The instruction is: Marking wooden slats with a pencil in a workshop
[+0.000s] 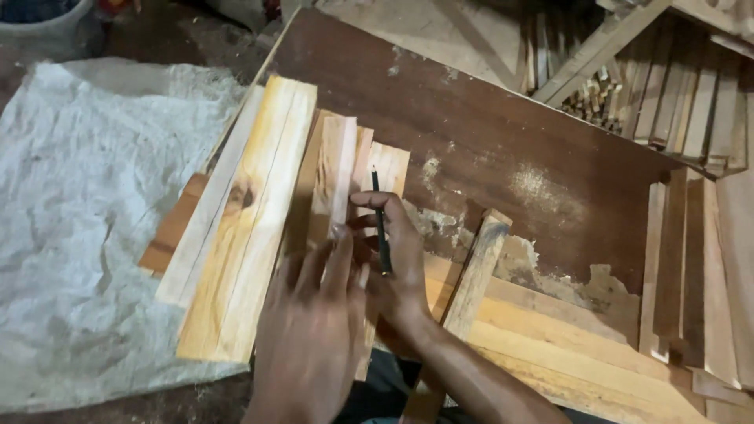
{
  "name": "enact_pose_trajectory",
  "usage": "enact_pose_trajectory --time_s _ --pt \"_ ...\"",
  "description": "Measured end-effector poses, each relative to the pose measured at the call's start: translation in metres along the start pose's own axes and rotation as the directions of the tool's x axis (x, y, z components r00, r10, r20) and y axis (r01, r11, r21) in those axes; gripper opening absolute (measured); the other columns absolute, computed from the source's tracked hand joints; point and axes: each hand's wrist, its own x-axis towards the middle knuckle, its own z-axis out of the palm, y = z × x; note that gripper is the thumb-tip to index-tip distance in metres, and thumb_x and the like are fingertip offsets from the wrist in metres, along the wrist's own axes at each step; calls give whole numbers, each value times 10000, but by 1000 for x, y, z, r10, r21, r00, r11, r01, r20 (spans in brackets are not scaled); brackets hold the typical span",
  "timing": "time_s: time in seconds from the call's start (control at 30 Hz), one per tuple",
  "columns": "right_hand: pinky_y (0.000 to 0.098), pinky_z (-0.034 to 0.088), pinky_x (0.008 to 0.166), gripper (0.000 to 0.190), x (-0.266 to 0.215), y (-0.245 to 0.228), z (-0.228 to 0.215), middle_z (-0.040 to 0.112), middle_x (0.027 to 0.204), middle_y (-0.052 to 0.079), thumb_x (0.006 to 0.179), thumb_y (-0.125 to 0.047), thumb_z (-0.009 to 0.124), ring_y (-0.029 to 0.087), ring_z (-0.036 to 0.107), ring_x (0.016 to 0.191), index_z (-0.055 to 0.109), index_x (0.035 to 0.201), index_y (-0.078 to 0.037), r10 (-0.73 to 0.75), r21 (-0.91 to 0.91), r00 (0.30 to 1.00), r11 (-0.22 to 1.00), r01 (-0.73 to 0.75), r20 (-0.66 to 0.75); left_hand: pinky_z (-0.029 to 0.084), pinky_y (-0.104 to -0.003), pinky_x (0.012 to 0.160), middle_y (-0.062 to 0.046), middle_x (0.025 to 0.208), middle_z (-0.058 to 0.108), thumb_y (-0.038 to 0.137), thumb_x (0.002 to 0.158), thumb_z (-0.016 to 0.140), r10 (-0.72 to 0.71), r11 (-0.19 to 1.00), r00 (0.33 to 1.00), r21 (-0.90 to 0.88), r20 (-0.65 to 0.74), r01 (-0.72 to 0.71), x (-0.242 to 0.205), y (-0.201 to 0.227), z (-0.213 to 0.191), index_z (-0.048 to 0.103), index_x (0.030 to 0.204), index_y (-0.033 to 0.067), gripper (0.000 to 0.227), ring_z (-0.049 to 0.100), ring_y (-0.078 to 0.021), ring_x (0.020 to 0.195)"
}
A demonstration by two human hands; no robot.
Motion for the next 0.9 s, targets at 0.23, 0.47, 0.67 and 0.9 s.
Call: enact_pose_trajectory --time_s 0.23,0.47,0.67,0.9 --pt "324 688 862 393 29 47 -2 741 1148 43 872 -123 782 194 792 981 601 1220 -112 -52 -177 999 983 54 13 579 -395 776 -159 1254 702 373 1021 515 -35 999 991 -24 -128 32 -16 22 -3 596 1387 65 485 679 -303 1022" --pt "248 610 673 356 31 42 8 721 989 23 897 -111 778 150 722 828 597 1203 -123 -29 -31 999 999 30 28 549 -409 871 -61 1354 676 326 955 607 -175 980 980 -114 -98 164 -4 37 -12 662 1351 182 425 657 -288 1194" --pt "232 554 912 290 16 29 -17 666 1118 83 900 -46 604 158 671 1043 597 1190 -33 53 213 994 974 -73 100 556 -384 872 -99 1308 701 266 955 658 -138 979 971 -178 -197 103 4 48 3 704 1280 137 353 687 -292 1156" --pt "336 556 963 309 -7 25 -72 736 1161 24 987 -361 493 184 707 1118 666 1142 -157 -115 -135 989 986 102 -93 571 -353 967 -145 1333 657 228 1003 567 7 940 983 -333 -184 -69 17 75 18 685 1265 66 329 665 -294 1279"
